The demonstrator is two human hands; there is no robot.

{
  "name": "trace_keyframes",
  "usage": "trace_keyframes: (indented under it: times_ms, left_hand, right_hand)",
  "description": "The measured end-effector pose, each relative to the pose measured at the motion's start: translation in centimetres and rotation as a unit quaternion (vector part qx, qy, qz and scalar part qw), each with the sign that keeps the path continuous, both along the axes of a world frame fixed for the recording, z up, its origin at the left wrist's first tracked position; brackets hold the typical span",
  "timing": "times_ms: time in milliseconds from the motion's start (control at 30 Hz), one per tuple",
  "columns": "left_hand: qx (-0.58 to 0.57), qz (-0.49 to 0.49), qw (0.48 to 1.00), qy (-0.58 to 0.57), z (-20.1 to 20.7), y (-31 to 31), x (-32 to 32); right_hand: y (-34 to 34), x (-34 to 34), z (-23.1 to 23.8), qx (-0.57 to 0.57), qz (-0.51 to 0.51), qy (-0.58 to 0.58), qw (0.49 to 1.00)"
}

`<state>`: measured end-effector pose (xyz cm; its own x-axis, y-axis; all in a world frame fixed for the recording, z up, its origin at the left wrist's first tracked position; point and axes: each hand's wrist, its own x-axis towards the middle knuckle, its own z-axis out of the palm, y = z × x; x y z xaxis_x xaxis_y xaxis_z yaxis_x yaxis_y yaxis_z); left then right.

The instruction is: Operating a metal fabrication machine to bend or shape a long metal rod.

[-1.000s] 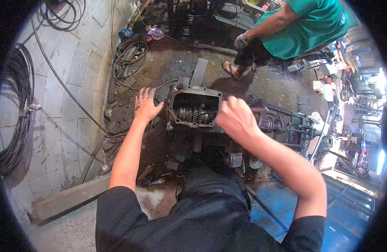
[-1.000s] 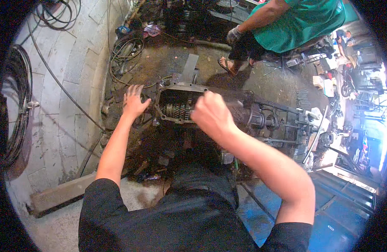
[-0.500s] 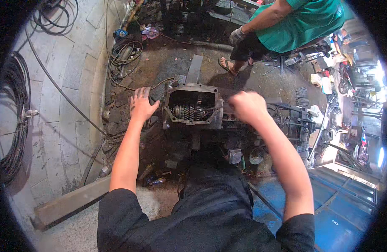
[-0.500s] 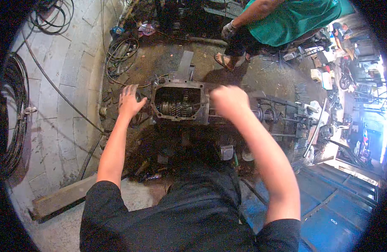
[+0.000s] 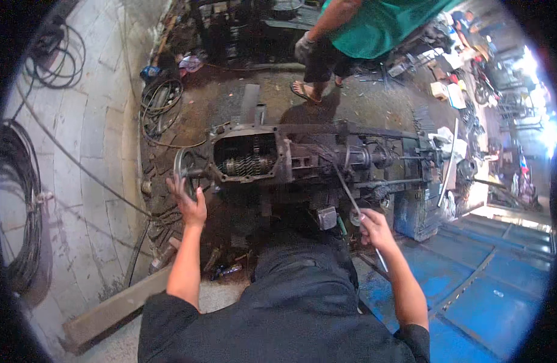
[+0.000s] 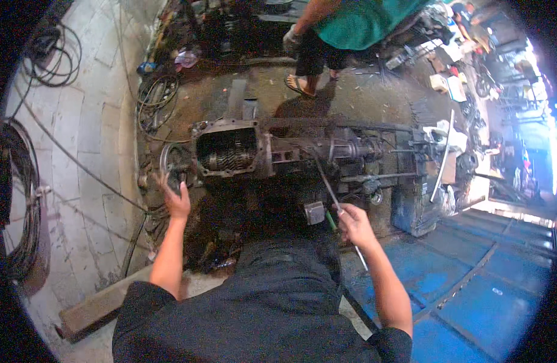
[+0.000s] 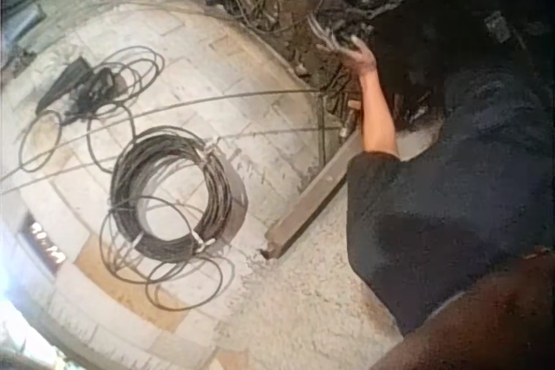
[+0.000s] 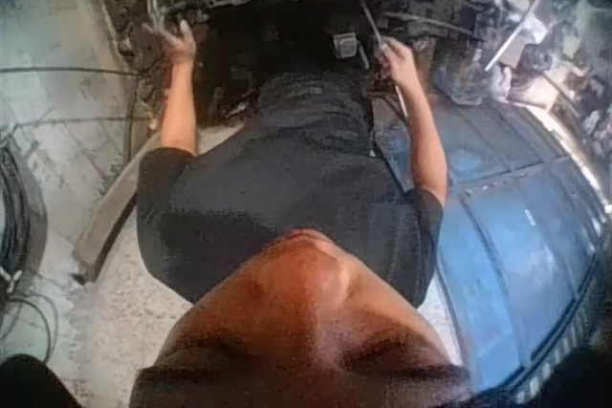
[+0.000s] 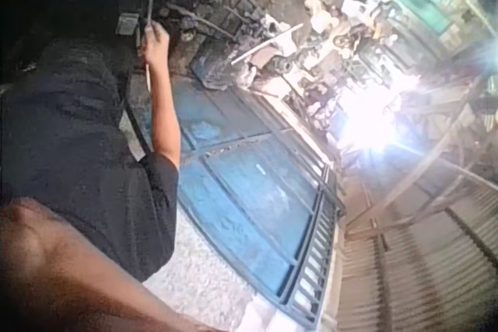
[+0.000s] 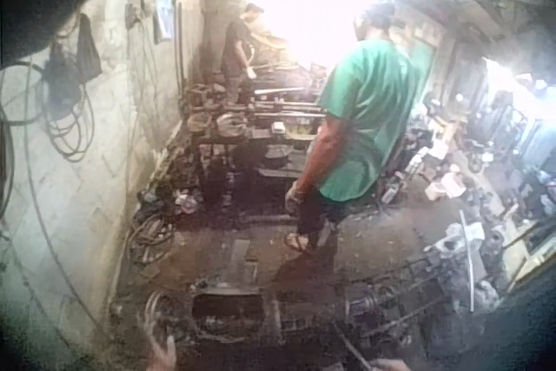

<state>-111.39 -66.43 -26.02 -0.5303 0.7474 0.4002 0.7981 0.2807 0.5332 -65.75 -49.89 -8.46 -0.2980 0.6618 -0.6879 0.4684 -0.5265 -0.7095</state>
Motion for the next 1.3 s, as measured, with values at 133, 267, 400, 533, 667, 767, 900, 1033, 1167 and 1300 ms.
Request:
trace_keyframes:
  times_ms: [133,267,400,533,667,767,900,1033,1167,1300]
  left_hand:
    - [0.069,-0.012,0.996,-0.054,4.5,3.2,8.3]
    - [0.077,-0.223,0.949,-0.209,4.8,6.7,17.1]
    - [-0.001,-0.375,0.899,-0.226,6.4,9.2,23.0]
    - [-0.051,-0.401,0.878,-0.257,7.3,11.3,25.9]
    - [0.005,-0.408,0.884,-0.227,6.6,12.5,26.7]
    - [0.005,-0.398,0.891,-0.22,6.2,12.8,26.7]
    - [-0.003,-0.381,0.894,-0.237,6.3,13.3,27.2]
    - [0.002,-0.344,0.897,-0.278,6.5,14.2,27.9]
    - [-0.036,-0.372,0.892,-0.253,6.3,14.7,28.8]
    - [-0.075,-0.373,0.897,-0.225,7.0,14.2,30.3]
  right_hand:
    - [-2.0,0.2,-1.6,-0.047,-0.055,0.012,0.997]
    - [-2.2,-0.9,-2.8,-0.09,-0.112,0.005,0.99]
    - [-1.6,-1.9,-1.1,-0.151,-0.171,0.047,0.972]
    - [-1.5,-2.7,-0.6,-0.125,-0.143,0.042,0.981]
    - [-2.0,-3.5,-0.7,-0.086,-0.134,0.011,0.987]
    - [-1.9,-3.3,-1.6,-0.084,-0.116,0.007,0.99]
    - [-0.3,-3.8,-1.4,-0.121,-0.171,0.081,0.974]
    - [2.8,-4.1,-0.8,-0.174,-0.183,0.118,0.961]
    - [3.3,-1.3,-2.9,-0.126,-0.073,0.095,0.985]
    - [3.2,0.2,-4.5,-0.114,-0.092,0.152,0.978]
